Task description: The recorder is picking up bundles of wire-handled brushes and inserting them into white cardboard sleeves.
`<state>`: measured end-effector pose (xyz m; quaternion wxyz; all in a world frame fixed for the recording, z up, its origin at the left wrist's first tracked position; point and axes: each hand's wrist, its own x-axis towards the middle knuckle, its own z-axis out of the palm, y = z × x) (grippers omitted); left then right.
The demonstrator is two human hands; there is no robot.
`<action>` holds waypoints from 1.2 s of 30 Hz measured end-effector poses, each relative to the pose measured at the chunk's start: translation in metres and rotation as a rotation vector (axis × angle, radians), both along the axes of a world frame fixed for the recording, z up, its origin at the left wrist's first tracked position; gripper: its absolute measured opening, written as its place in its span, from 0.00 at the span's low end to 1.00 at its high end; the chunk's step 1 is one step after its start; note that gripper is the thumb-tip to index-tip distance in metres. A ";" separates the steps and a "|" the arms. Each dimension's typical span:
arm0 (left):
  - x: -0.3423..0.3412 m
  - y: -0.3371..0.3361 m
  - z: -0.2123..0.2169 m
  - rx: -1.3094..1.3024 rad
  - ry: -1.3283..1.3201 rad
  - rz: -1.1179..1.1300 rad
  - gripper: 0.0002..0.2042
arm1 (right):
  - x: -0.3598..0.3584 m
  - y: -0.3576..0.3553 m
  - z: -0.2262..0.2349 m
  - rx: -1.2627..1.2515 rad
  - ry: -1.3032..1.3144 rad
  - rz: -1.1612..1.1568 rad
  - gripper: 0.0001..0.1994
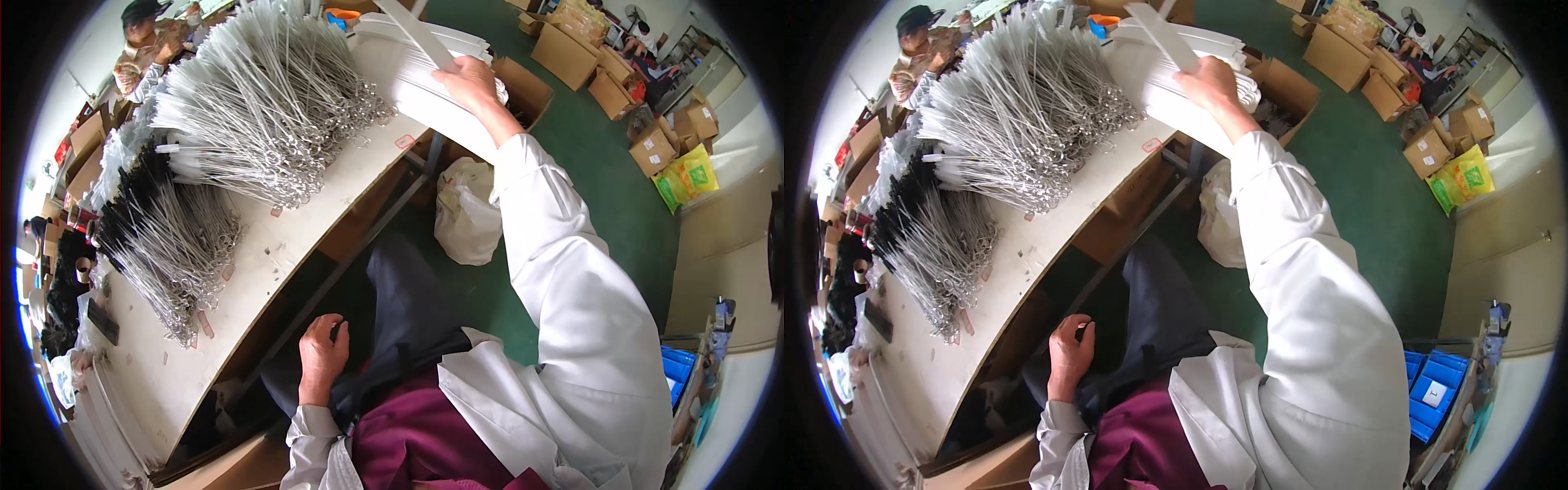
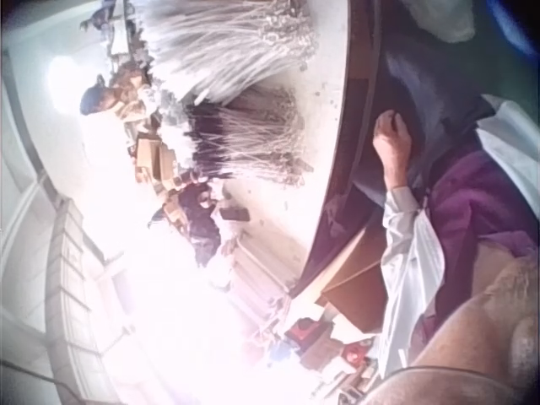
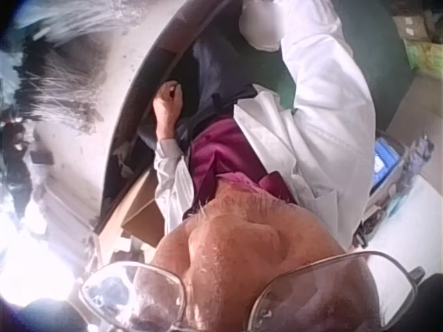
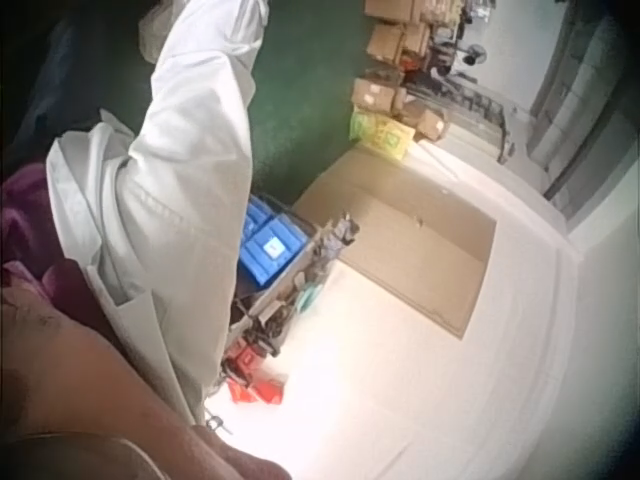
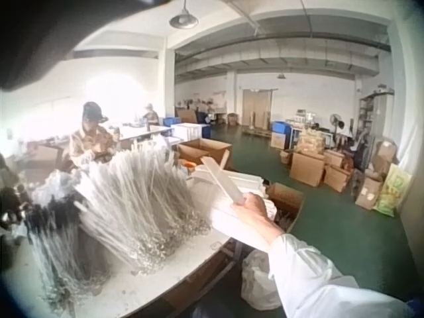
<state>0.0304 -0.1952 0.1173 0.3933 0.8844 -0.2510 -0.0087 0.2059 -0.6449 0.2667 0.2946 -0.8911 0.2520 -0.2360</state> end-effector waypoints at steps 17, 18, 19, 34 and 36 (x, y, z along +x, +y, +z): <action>0.000 0.009 0.026 -0.004 0.009 0.086 0.06 | -0.043 -0.042 0.014 0.210 -0.652 0.021 0.28; 0.002 0.003 0.047 -0.012 -0.089 0.056 0.07 | -0.069 0.010 0.032 0.353 -0.534 0.228 0.30; 0.005 -0.004 0.065 -0.017 -0.188 0.022 0.09 | -0.085 0.034 0.027 0.279 -0.509 0.393 0.30; 0.026 0.024 0.113 0.441 -0.313 -0.082 0.37 | -0.130 0.233 -0.058 -0.265 -0.197 1.398 0.29; 0.029 0.028 0.110 0.406 -0.239 -0.068 0.37 | -0.127 0.240 -0.063 -0.270 -0.183 1.428 0.29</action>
